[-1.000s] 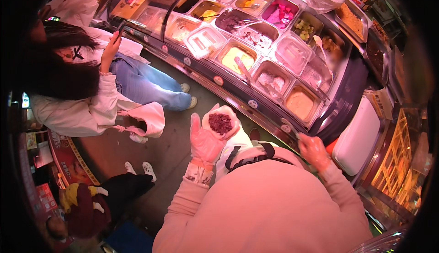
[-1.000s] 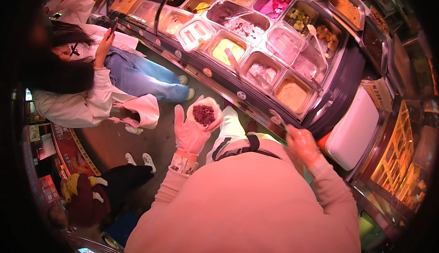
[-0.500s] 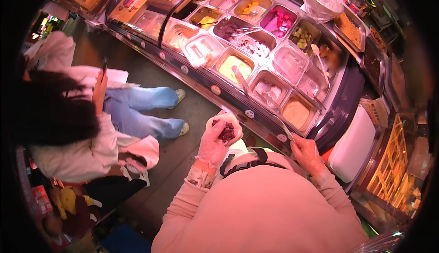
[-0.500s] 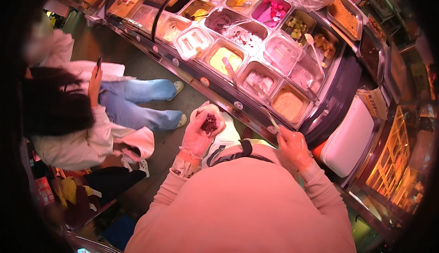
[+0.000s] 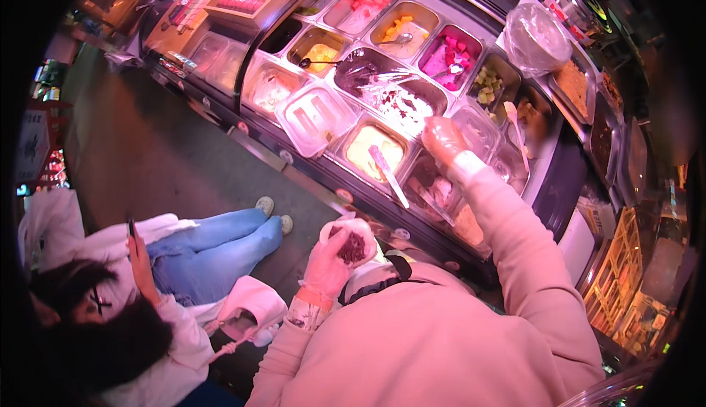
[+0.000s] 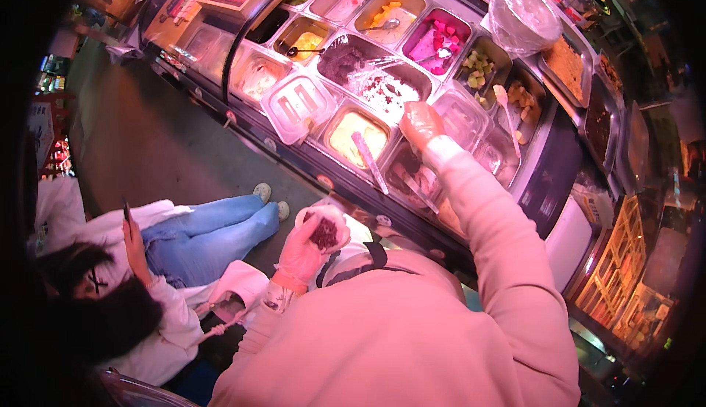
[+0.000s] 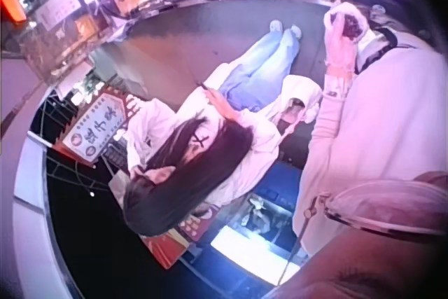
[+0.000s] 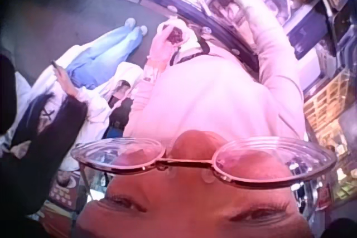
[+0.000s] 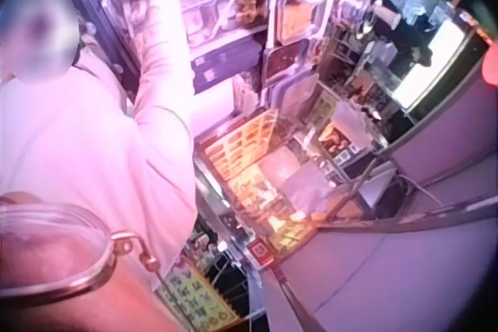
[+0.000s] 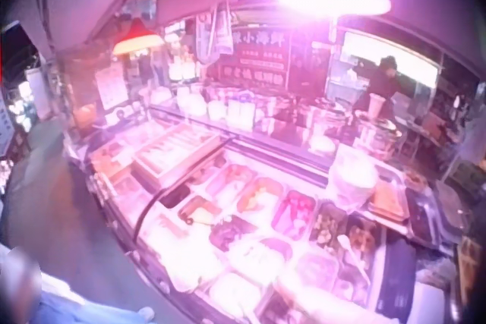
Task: The person scoops a dark paste into a plastic bag, adds colorful fruit pieces, and then coats the bag in a dark crumbly mixture. The person then hands the finished bag to a customer.
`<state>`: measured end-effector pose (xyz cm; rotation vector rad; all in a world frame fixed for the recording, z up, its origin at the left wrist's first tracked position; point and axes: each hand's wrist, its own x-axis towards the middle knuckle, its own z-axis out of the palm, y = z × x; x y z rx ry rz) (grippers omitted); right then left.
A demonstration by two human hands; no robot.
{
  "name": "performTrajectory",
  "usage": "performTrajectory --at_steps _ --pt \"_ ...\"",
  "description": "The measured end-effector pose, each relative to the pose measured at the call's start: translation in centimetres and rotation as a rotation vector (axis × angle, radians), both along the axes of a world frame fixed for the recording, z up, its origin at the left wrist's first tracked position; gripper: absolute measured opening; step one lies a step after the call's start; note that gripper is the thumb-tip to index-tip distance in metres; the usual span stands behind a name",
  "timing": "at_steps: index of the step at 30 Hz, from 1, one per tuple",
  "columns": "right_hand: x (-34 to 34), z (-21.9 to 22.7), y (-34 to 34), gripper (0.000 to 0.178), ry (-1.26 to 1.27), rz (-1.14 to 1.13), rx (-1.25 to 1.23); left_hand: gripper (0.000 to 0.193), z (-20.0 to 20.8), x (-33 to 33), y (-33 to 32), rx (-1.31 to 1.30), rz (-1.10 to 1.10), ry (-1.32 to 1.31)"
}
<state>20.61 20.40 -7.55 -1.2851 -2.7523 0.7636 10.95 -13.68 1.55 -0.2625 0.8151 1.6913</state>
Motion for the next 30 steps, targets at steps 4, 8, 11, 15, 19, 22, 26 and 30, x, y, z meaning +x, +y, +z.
performTrajectory --at_steps 4,8,11,15,19,22,26,30 --pt "-5.8 -5.7 3.5 0.024 -0.144 0.13 0.108 0.033 -1.5 -3.5 1.0 0.193 -0.169 0.059" --pt "-9.5 -9.5 5.9 0.026 -0.069 -0.082 0.026 0.045 -0.1 -4.9 3.4 -0.092 -0.038 -0.057" --pt "-10.8 -10.5 7.0 0.026 -0.08 0.016 0.038 0.051 -1.3 -6.6 4.1 0.026 -0.07 -0.123" --pt "-11.8 -9.0 6.1 0.026 -0.177 0.148 -0.049 0.054 -2.2 -7.7 4.9 -0.041 -0.04 -0.184" --pt "-11.6 -8.0 5.7 0.023 -0.184 0.245 -0.19 0.056 -2.8 -8.3 6.1 -0.072 -0.068 -0.217" --pt "-11.3 -8.0 6.4 0.022 -0.187 0.414 -0.177 0.057 -2.9 -8.4 7.2 -0.045 -0.077 -0.288" --pt "-11.6 -6.3 8.6 0.025 -0.293 0.676 -0.05 0.06 -3.6 -8.3 8.2 0.126 -0.023 -0.334" --pt "-9.4 -2.8 11.0 0.02 -0.394 0.667 0.046 0.07 -2.3 -8.7 9.5 0.084 0.106 -0.376"
